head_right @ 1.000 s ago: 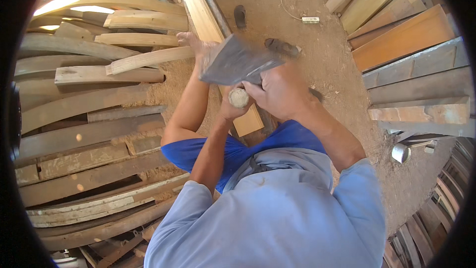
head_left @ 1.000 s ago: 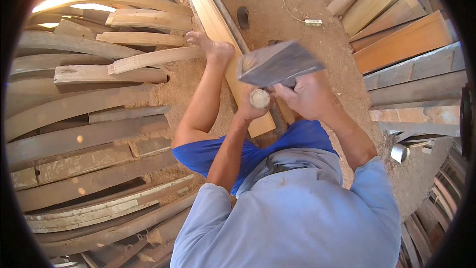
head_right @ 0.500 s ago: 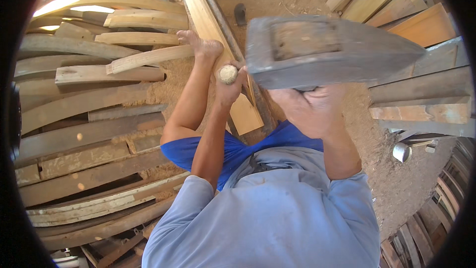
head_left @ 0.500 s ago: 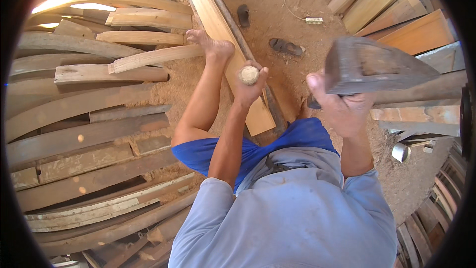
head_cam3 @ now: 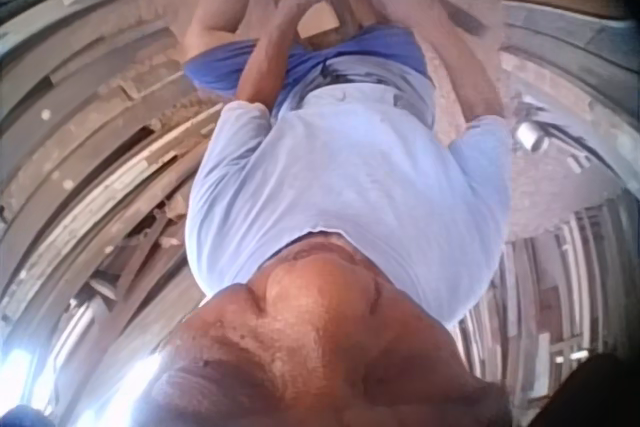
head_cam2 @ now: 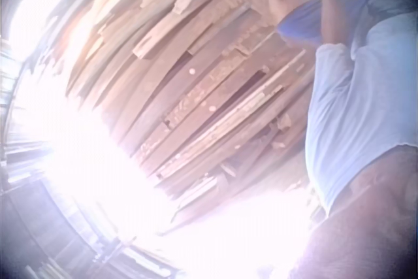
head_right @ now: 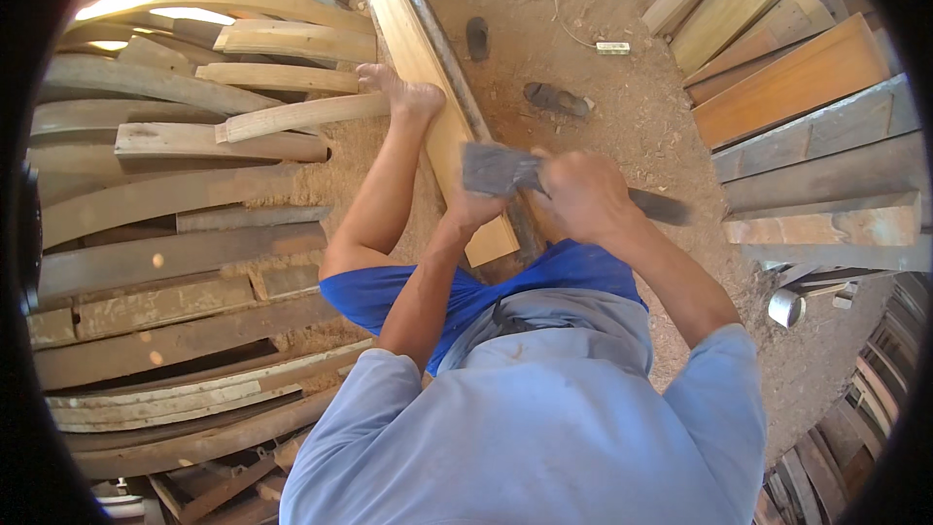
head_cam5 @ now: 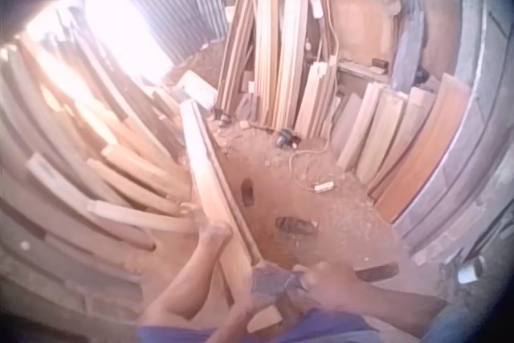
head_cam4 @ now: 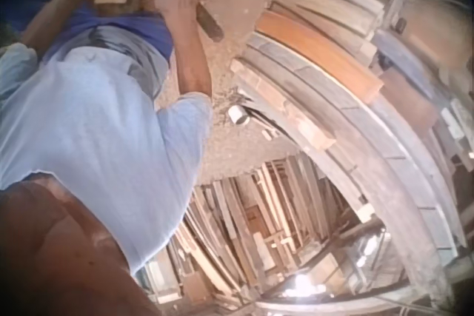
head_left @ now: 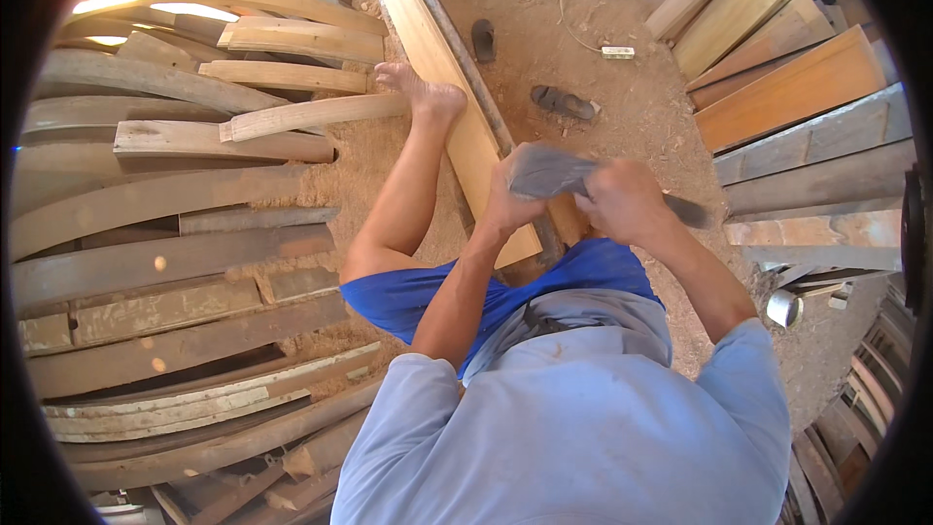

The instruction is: The person shapes a wooden beam using a broadaxe, striking the wood to remove material and then rotating the beam to work on another side.

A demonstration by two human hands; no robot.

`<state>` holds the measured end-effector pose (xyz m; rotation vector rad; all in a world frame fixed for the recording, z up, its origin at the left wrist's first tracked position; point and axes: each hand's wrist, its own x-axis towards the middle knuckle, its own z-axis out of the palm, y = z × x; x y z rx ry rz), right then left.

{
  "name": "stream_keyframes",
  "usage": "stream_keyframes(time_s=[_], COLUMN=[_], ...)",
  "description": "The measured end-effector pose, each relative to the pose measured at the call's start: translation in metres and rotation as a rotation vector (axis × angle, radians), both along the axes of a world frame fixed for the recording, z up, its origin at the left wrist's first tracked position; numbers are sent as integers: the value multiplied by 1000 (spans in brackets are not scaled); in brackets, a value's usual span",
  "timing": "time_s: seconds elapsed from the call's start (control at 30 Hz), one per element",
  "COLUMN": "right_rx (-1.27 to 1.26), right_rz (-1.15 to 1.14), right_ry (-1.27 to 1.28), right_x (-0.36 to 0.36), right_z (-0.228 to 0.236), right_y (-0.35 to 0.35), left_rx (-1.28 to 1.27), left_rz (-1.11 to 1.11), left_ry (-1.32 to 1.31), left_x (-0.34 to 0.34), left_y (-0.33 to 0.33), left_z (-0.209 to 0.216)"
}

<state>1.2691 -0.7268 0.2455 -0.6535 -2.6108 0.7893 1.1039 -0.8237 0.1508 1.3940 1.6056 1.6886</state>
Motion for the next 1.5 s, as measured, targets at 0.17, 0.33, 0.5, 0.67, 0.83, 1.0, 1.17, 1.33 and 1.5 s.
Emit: stream_keyframes(time_s=[0.17,0.33,0.5,0.67,0.83,1.0,1.17,1.33,1.5], right_rx=[-88,-384,-415,-371,-376,-407,-416,-440,-427], right_rz=[-64,-145,-260,-404,-402,-469,-479,-467,-473], right_ry=[52,514,675,776,870,956,968,950,944], right_x=[7,-3,0,4,8,7,5,6,5], right_z=[5,25,53,63,56,51,49,50,52], right_y=[-4,-14,-15,-5,11,20,23,24,26], left_rx=[-227,-157,-38,-91,-179,-149,-166,-161,-175], left_rz=[-29,429,117,76,27,34,46,47,36], left_ry=[15,-411,-84,-61,-107,-28,-63,-20,-11], left_x=[8,-20,-46,-61,-69,-74,-77,-79,-79], left_y=[-15,6,23,58,69,73,76,80,82], left_z=[-38,-29,-12,18,2,-12,-16,-14,-14])
